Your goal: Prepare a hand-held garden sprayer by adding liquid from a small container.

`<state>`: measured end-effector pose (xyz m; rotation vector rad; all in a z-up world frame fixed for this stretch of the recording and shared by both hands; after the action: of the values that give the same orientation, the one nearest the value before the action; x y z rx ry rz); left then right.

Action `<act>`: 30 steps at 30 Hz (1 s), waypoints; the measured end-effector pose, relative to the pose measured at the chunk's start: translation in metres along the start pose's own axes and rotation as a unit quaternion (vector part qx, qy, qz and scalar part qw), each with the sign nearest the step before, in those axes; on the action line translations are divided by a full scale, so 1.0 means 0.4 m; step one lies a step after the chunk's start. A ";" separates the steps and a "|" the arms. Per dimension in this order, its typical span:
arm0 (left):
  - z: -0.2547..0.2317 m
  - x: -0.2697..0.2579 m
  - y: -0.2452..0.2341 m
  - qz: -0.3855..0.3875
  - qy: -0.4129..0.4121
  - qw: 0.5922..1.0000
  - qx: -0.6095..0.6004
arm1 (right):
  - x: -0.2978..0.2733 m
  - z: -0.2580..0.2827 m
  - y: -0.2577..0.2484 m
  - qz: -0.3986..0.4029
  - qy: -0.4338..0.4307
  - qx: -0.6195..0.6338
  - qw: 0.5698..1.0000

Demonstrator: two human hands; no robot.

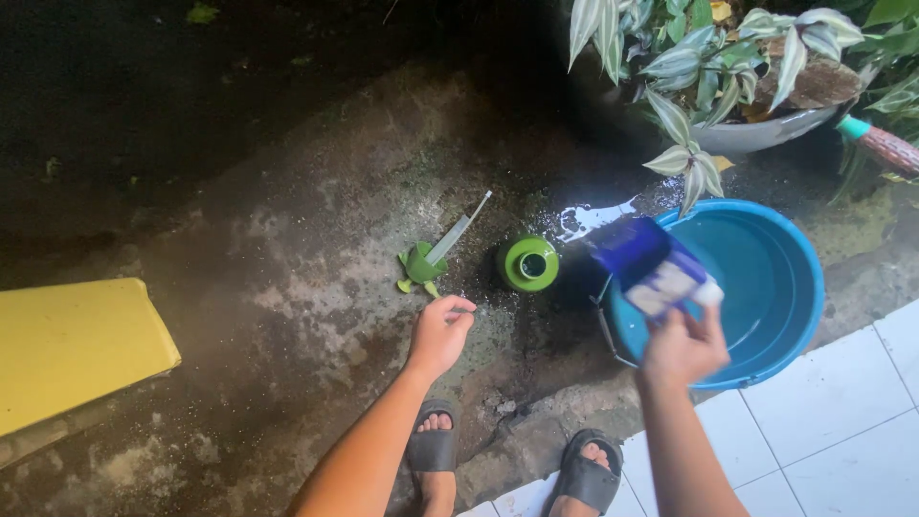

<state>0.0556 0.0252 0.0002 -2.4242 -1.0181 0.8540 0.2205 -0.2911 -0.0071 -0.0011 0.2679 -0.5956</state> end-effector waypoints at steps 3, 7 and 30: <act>0.021 0.001 0.006 0.002 0.005 1.000 0.000 | 0.071 -0.043 -0.098 -0.073 0.016 -0.019 0.997; 0.071 0.003 0.022 0.002 0.019 1.000 -0.019 | 0.184 -0.138 -0.240 -0.144 -0.126 -0.332 0.924; 0.069 -0.017 0.070 0.012 0.003 1.000 0.005 | 0.256 -0.272 -0.180 0.028 0.272 -0.023 0.962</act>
<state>0.0479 0.0045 -0.0329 -2.4344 -0.9810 0.8577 0.2348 -0.3992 -0.1321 0.1262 0.8130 -0.5241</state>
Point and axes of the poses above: each hand's wrist, its own x-axis towards the middle knuckle, its own y-axis out of the palm, z = x × y, the point moved 5 cm from there along x, towards the middle knuckle, and after that the axes turned 15 degrees about -z, right-handed, at the moved point
